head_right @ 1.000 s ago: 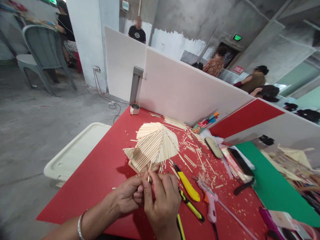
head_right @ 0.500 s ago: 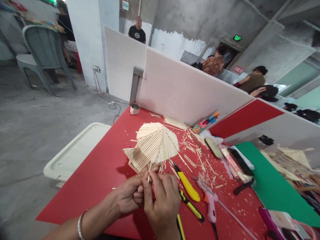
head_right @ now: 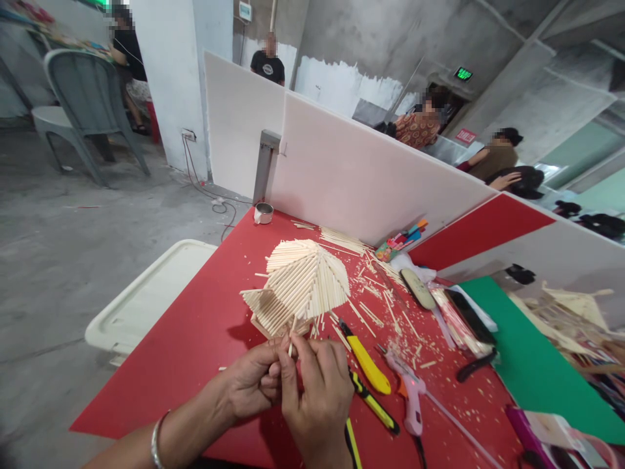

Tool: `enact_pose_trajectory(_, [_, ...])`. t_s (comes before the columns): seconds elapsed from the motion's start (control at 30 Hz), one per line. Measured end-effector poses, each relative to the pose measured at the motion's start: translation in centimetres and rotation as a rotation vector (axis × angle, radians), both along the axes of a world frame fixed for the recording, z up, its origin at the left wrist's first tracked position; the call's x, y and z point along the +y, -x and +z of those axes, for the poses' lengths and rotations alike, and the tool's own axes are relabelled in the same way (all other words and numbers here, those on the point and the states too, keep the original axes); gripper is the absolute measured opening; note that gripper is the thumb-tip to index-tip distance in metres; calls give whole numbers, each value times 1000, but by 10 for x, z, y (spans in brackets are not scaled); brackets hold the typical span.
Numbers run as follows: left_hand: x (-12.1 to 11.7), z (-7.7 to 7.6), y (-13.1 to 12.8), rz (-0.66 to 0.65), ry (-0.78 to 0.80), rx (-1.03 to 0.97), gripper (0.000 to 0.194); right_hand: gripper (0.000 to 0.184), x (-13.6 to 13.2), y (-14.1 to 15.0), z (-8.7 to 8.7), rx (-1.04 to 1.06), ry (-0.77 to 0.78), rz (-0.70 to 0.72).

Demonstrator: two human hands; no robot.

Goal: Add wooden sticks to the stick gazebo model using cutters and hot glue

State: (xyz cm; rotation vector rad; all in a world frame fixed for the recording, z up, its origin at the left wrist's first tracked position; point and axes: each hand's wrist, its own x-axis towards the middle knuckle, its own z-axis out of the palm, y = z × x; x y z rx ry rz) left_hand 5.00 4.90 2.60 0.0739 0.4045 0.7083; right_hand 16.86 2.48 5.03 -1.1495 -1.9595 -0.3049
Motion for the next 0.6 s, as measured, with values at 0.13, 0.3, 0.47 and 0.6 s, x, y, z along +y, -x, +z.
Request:
enact_pose_trajectory(0.13, [0,0,0,-2,-5,-1,22,20,-1,0,1,-4,-8,-9])
enact_pose_trajectory(0.3, [0,0,0,-10,-17,-5,25,20,-1,0,0,1,-7,-2])
enact_pose_trajectory(0.47, [0,0,0,-5,-16,-10,24,21,-1,-1,-1,5,4,6])
enact_pose_trajectory(0.6, [-1,1,0,4,-9,-12,23,21,-1,-1,-2,10,11,8])
